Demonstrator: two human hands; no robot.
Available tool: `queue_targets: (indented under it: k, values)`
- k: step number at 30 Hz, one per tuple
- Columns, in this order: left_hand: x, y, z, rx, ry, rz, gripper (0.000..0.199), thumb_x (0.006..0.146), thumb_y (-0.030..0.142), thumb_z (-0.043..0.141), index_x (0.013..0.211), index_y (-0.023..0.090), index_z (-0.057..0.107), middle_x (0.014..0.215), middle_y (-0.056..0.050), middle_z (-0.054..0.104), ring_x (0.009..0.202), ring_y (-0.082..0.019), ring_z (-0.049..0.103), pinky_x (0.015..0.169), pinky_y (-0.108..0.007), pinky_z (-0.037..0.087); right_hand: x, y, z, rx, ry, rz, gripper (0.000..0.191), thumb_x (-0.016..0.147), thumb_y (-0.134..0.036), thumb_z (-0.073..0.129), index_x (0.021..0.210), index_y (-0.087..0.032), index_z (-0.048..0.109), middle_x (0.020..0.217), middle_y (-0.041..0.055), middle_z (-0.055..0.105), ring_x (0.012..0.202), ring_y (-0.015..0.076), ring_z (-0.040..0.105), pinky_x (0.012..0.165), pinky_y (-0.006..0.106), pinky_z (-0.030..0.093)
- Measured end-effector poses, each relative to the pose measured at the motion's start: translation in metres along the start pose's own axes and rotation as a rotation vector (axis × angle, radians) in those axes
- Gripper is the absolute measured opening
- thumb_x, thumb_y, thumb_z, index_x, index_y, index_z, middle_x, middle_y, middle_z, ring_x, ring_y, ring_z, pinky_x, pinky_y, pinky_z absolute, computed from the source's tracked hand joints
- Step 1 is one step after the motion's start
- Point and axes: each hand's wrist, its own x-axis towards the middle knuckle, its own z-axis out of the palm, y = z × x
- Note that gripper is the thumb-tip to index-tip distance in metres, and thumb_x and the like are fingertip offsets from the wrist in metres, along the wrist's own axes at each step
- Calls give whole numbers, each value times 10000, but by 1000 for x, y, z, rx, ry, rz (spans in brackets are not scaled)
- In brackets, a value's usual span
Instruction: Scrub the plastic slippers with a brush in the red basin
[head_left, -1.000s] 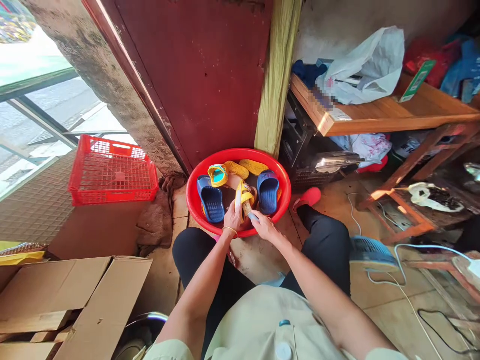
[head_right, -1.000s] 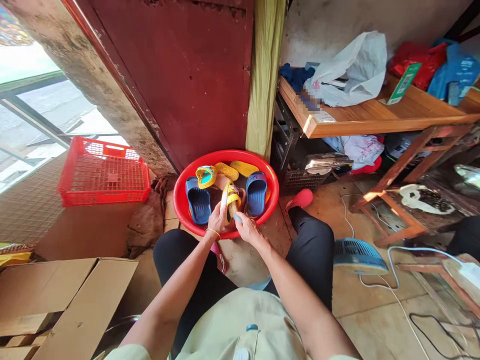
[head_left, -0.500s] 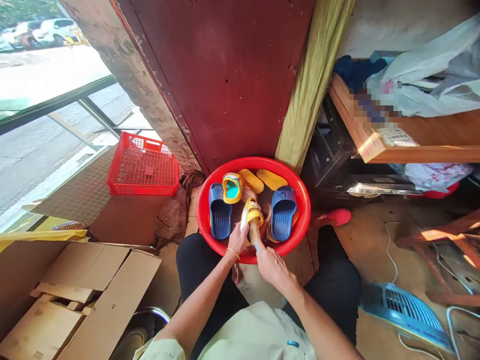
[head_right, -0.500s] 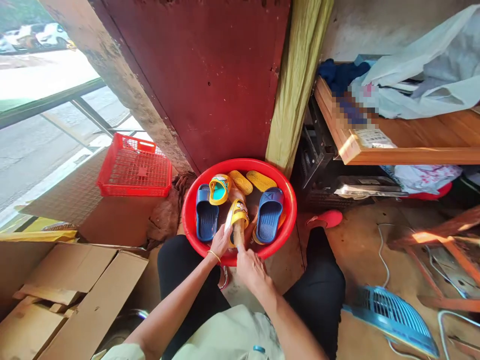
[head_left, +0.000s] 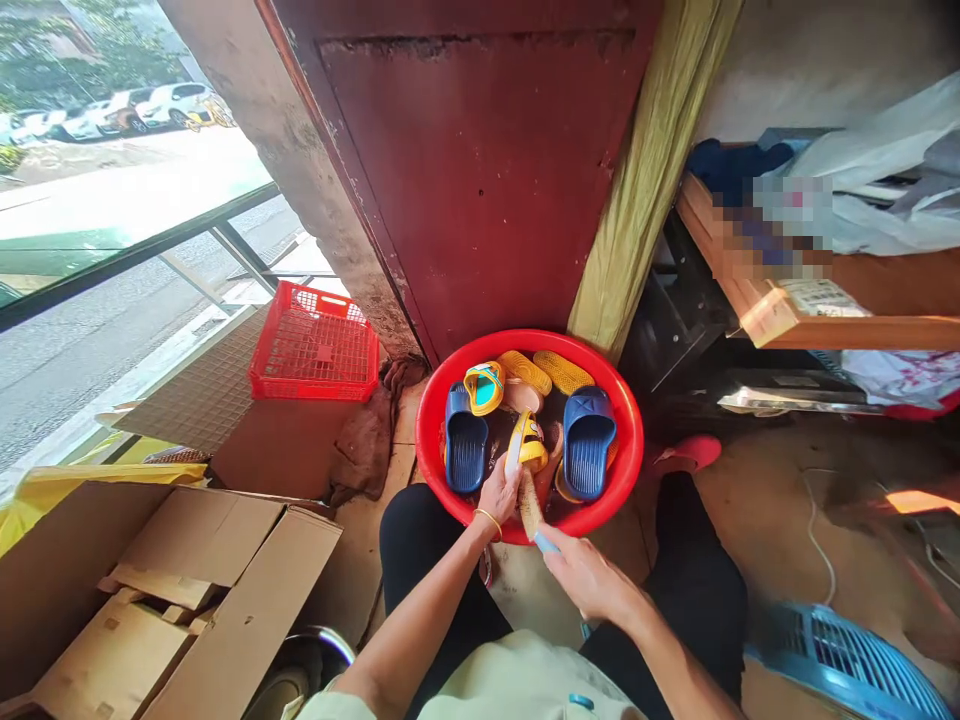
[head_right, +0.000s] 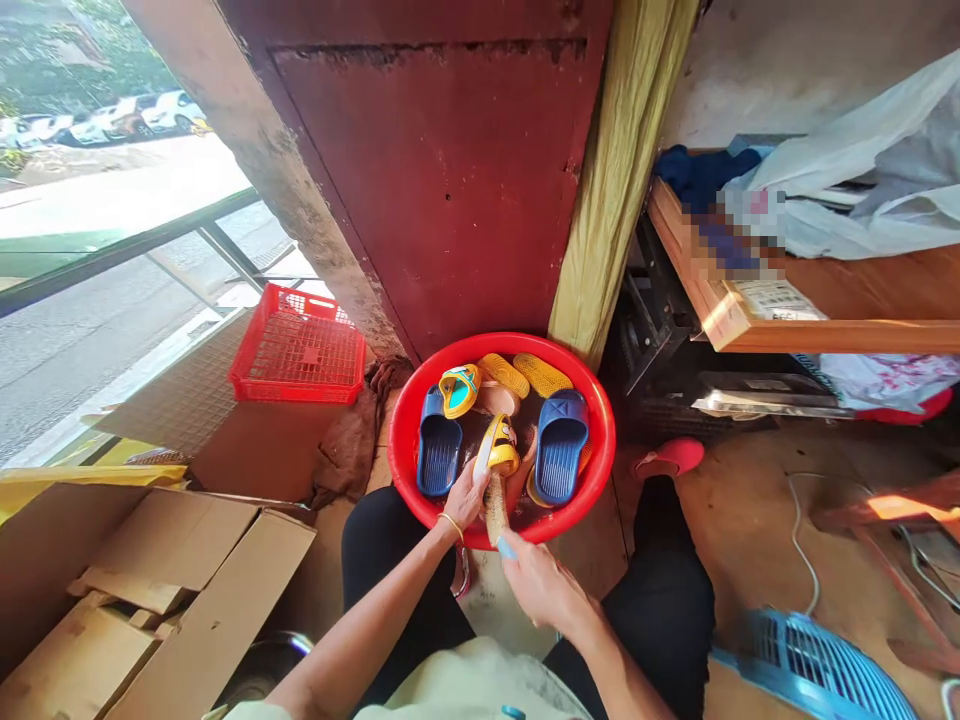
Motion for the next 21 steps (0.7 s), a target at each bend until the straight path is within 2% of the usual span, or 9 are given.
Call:
queue_targets:
  k: [3, 6, 8, 10, 13, 17, 19, 21]
  values:
    - [0, 1, 2, -15, -9, -30, 590, 946, 521, 480, 1443, 204, 460, 1326, -93, 639, 1204, -250, 610, 1071, -418, 443, 9, 0, 9, 139, -61, 83, 508, 948, -315, 400, 1436, -262, 533, 767, 20, 696, 512, 128, 602, 495, 216, 431]
    - [1, 3, 4, -55, -48, 27, 667, 928, 520, 514, 1497, 189, 403, 1453, -117, 543, 1335, -267, 516, 1151, -435, 365, 38, -7, 9, 264, -17, 164, 558, 956, -349, 386, 1485, -186, 459, 665, -15, 607, 413, 96, 502, 418, 196, 397]
    - [3, 2, 3, -89, -51, 45, 703, 918, 526, 526, 1508, 171, 389, 1503, -130, 487, 1388, -273, 459, 1178, -434, 328, 53, -14, 7, 319, -26, 189, 587, 945, -353, 402, 1498, -158, 428, 633, -35, 564, 384, 90, 464, 379, 191, 380]
    - [6, -1, 2, -129, -53, 18, 713, 909, 544, 530, 1502, 169, 399, 1495, -125, 498, 1380, -267, 469, 1168, -416, 349, 56, -20, 6, 328, -39, 179, 592, 937, -344, 415, 1497, -153, 430, 618, -47, 535, 370, 82, 436, 357, 182, 365]
    - [11, -8, -1, -197, -29, -50, 691, 916, 557, 511, 1491, 187, 411, 1424, -106, 571, 1305, -250, 546, 1110, -392, 421, 36, -21, 1, 288, -103, 140, 560, 933, -351, 444, 1470, -198, 485, 604, -58, 517, 367, 69, 412, 357, 166, 363]
    - [12, -10, -2, -253, 48, -82, 629, 932, 517, 497, 1474, 204, 433, 1387, -108, 603, 1266, -256, 575, 1093, -414, 432, -15, -5, -21, 232, -214, 156, 540, 923, -375, 473, 1451, -274, 525, 626, -53, 552, 362, 74, 415, 332, 171, 351]
    - [11, -8, -1, -222, 54, -59, 612, 924, 482, 518, 1470, 215, 443, 1402, -103, 592, 1285, -258, 560, 1117, -422, 406, -34, 4, -36, 194, -173, 174, 552, 932, -380, 449, 1474, -290, 499, 672, -33, 607, 369, 88, 439, 332, 189, 360]
    - [9, -4, 0, -152, 40, -18, 621, 905, 446, 551, 1475, 228, 438, 1420, -98, 577, 1305, -263, 543, 1133, -434, 386, -41, 9, -49, 97, -45, 126, 542, 937, -364, 444, 1472, -297, 505, 813, 16, 698, 490, 122, 573, 442, 214, 464]
